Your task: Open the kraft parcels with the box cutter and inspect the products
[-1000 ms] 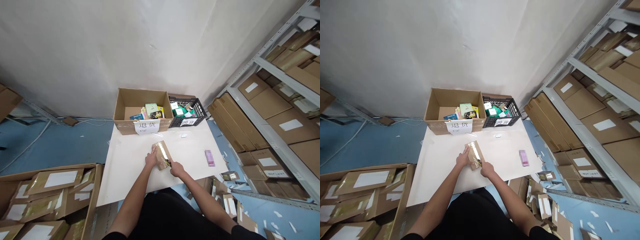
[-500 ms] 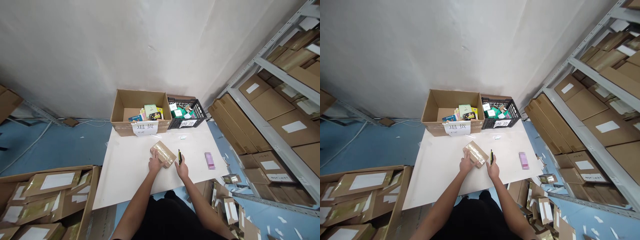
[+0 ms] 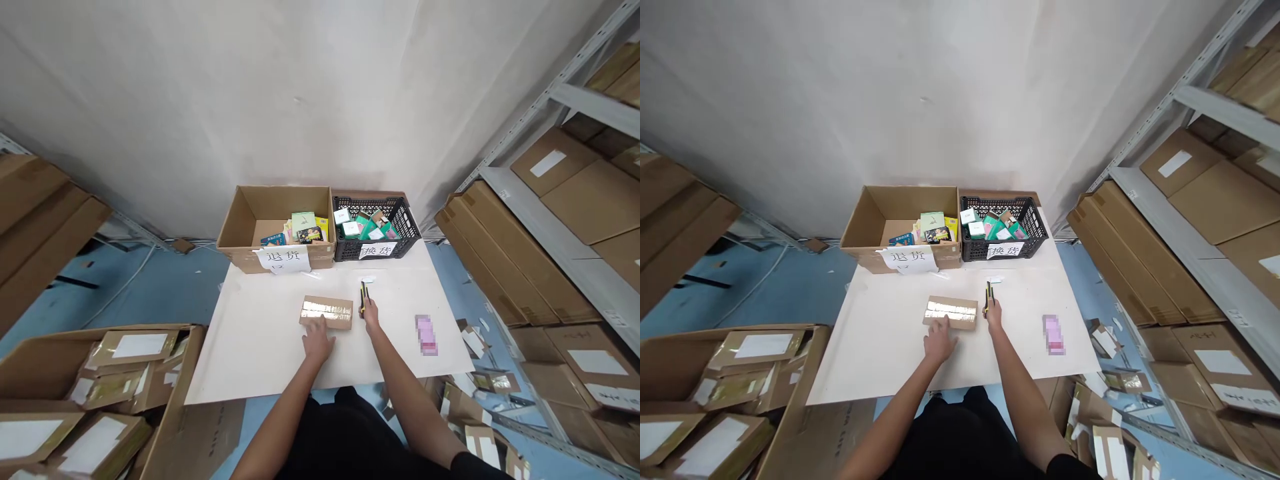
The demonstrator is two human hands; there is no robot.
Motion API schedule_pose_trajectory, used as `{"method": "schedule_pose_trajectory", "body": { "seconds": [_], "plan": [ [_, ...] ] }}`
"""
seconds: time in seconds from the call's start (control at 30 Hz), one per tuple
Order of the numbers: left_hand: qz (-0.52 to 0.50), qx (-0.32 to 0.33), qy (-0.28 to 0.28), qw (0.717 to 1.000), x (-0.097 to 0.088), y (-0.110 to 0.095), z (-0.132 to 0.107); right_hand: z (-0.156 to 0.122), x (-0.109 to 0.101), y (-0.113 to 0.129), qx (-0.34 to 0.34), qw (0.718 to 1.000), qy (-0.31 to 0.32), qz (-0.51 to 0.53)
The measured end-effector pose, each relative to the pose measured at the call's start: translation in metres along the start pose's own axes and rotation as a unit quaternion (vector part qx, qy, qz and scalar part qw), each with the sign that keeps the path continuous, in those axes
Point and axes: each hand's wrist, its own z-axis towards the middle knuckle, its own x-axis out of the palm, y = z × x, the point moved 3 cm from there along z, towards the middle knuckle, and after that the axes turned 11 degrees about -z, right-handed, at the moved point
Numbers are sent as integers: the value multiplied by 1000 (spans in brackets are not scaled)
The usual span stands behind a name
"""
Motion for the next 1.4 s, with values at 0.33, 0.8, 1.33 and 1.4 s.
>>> {"method": "schedule_pose_trajectory", "body": {
  "seconds": [0.33,0.8,1.33,1.4],
  "plan": [
    [63,173,59,981,-36,-35,65,-21,-8,-63,90,973,176,116],
    [77,138,16,987,-12,-41,58,6,-14,-48,35,982,182,-48],
    [57,144,9,988,-37,-34,70,-22,-19,-72,47,994,86,-53],
    [53,130,-12,990,-48,-25,74,-23,-2,-69,72,993,78,-49]
  ]
}}
